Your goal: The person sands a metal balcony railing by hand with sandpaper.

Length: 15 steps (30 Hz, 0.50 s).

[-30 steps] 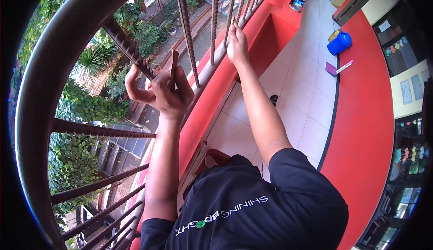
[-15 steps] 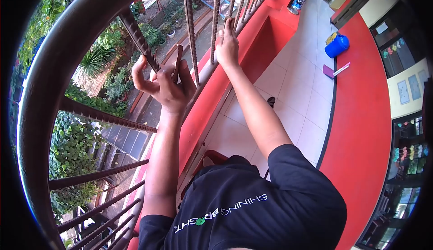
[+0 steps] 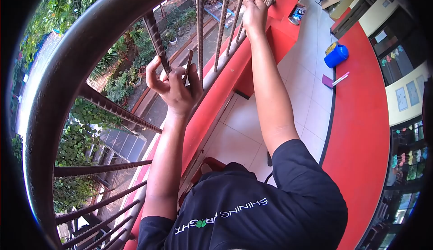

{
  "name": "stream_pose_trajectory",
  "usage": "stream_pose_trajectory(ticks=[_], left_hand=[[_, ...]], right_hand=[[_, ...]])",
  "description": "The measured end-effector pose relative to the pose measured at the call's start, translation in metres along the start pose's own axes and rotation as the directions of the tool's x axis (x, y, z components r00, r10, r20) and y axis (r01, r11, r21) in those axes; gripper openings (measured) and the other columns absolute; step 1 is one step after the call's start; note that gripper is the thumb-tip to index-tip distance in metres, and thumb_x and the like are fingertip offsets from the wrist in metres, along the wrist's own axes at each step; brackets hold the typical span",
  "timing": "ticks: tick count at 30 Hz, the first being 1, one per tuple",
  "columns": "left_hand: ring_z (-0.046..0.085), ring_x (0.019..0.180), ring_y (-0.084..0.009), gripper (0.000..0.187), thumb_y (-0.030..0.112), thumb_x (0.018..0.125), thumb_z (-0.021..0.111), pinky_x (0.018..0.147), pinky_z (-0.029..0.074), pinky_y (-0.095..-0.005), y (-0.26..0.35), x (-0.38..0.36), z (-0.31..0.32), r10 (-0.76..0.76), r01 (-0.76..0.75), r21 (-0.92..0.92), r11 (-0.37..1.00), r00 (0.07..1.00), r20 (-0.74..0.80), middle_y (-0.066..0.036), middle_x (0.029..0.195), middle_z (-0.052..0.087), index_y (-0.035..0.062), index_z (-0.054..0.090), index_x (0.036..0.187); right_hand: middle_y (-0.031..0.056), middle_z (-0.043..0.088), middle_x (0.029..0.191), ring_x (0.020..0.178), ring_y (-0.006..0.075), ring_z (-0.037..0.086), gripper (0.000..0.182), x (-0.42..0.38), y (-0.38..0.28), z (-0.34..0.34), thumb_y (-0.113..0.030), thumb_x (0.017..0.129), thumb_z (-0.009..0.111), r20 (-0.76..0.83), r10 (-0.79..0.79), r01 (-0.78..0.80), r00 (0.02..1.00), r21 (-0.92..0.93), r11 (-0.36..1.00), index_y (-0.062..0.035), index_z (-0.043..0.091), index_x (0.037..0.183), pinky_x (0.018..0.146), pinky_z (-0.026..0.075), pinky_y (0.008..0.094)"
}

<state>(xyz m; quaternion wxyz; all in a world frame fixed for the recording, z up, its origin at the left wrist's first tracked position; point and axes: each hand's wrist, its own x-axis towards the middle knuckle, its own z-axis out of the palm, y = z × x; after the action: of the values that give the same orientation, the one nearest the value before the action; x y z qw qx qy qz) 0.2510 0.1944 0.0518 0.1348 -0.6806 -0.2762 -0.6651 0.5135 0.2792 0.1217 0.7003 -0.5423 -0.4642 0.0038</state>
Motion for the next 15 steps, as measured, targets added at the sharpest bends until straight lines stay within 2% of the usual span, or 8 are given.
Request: stream_pose_trajectory(ticks=[1, 3, 5, 6, 9, 10, 11, 15], left_hand=[[0.053, 0.109, -0.0330, 0.021, 0.007, 0.082, 0.076, 0.057, 0.047, -0.0319, -0.001, -0.001, 0.001, -0.003, 0.003, 0.001, 1.000, 1.000, -0.007, -0.030, 0.136, 0.034, 0.0056, 0.058, 0.092], [0.051, 0.114, -0.0360, 0.023, 0.006, 0.080, 0.077, 0.060, 0.049, -0.0338, -0.002, -0.006, 0.002, -0.019, 0.019, -0.025, 1.000, 1.000, -0.011, -0.029, 0.135, 0.034, 0.0054, 0.058, 0.092], [0.049, 0.120, -0.0316, 0.019, 0.003, 0.083, 0.074, 0.057, 0.047, -0.0323, -0.001, -0.004, 0.002, -0.017, 0.016, -0.043, 0.999, 1.000, -0.016, -0.034, 0.137, 0.031, 0.0041, 0.057, 0.089], [0.047, 0.125, -0.0272, 0.016, 0.000, 0.086, 0.072, 0.055, 0.045, -0.0308, -0.001, -0.004, 0.002, -0.010, 0.010, -0.059, 0.998, 1.000, -0.014, -0.039, 0.139, 0.027, 0.0029, 0.055, 0.087], [0.047, 0.126, -0.0320, 0.016, -0.001, 0.086, 0.071, 0.054, 0.045, -0.0300, 0.000, -0.001, 0.000, 0.025, -0.026, -0.046, 0.999, 1.000, -0.006, -0.039, 0.139, 0.026, 0.0021, 0.055, 0.086], [0.042, 0.130, -0.0373, 0.016, 0.000, 0.087, 0.070, 0.056, 0.047, -0.0311, -0.002, -0.003, 0.001, 0.010, -0.009, -0.091, 0.996, 1.000, 0.009, -0.040, 0.137, 0.027, 0.0021, 0.054, 0.086], [0.042, 0.130, -0.0373, 0.016, 0.000, 0.087, 0.070, 0.056, 0.047, -0.0311, -0.001, -0.003, 0.000, 0.007, -0.007, -0.089, 0.996, 1.000, 0.003, -0.040, 0.137, 0.027, 0.0021, 0.054, 0.086], [0.041, 0.130, -0.0409, 0.016, 0.002, 0.087, 0.070, 0.061, 0.050, -0.0334, 0.001, -0.002, 0.002, -0.009, 0.005, -0.121, 0.993, 1.000, -0.029, -0.038, 0.136, 0.030, 0.0022, 0.054, 0.085]], right_hand=[[-0.0025, 0.048, 0.069, 0.064, 0.0093, 0.044, 0.033, 0.004, 0.003, -0.001, -0.025, 0.108, 0.044, 0.021, 0.068, -0.063, 0.997, -0.204, 0.977, 0.0001, 0.063, 0.095, 0.062, 0.039, 0.0272], [-0.0048, 0.045, 0.066, 0.061, 0.0083, 0.041, 0.035, -0.007, 0.008, -0.001, -0.026, 0.108, 0.043, 0.010, -0.043, 0.043, 0.999, -0.023, 0.999, -0.0023, 0.060, 0.088, 0.058, 0.034, 0.0277], [-0.0054, 0.043, 0.065, 0.060, 0.0075, 0.039, 0.039, -0.025, 0.017, -0.003, -0.027, 0.109, 0.042, 0.049, 0.205, -0.191, 0.978, -0.206, 0.960, -0.0069, 0.055, 0.078, 0.058, 0.034, 0.0269], [0.0093, 0.064, 0.077, 0.081, 0.0242, 0.063, 0.041, -0.014, 0.073, -0.002, -0.034, 0.107, 0.045, 0.068, 0.258, -0.244, 0.964, -0.173, 0.954, -0.0013, 0.065, 0.092, 0.073, 0.046, 0.0392], [-0.0051, 0.038, 0.069, 0.061, 0.0086, 0.036, 0.035, 0.029, 0.072, -0.013, -0.035, 0.108, 0.044, 0.298, 0.303, -0.406, 0.905, 0.402, 0.821, -0.0150, 0.047, 0.080, 0.065, 0.041, 0.0285], [-0.0011, 0.051, 0.078, 0.070, 0.0120, 0.050, 0.034, 0.048, 0.059, -0.021, -0.036, 0.109, 0.042, 0.437, 0.242, -0.442, 0.866, 0.445, 0.779, -0.0133, 0.053, 0.086, 0.079, 0.047, 0.0300], [0.0056, 0.062, 0.091, 0.087, 0.0194, 0.061, 0.037, 0.054, 0.024, -0.013, -0.038, 0.109, 0.039, 0.297, 0.367, -0.470, 0.882, 0.492, 0.733, -0.0078, 0.058, 0.102, 0.092, 0.049, 0.0361], [0.0156, 0.067, 0.104, 0.097, 0.0284, 0.064, 0.063, 0.078, 0.026, -0.018, -0.051, 0.107, 0.028, 0.644, 0.100, -0.516, 0.758, 0.499, 0.696, 0.0045, 0.060, 0.109, 0.093, 0.048, 0.0400]])
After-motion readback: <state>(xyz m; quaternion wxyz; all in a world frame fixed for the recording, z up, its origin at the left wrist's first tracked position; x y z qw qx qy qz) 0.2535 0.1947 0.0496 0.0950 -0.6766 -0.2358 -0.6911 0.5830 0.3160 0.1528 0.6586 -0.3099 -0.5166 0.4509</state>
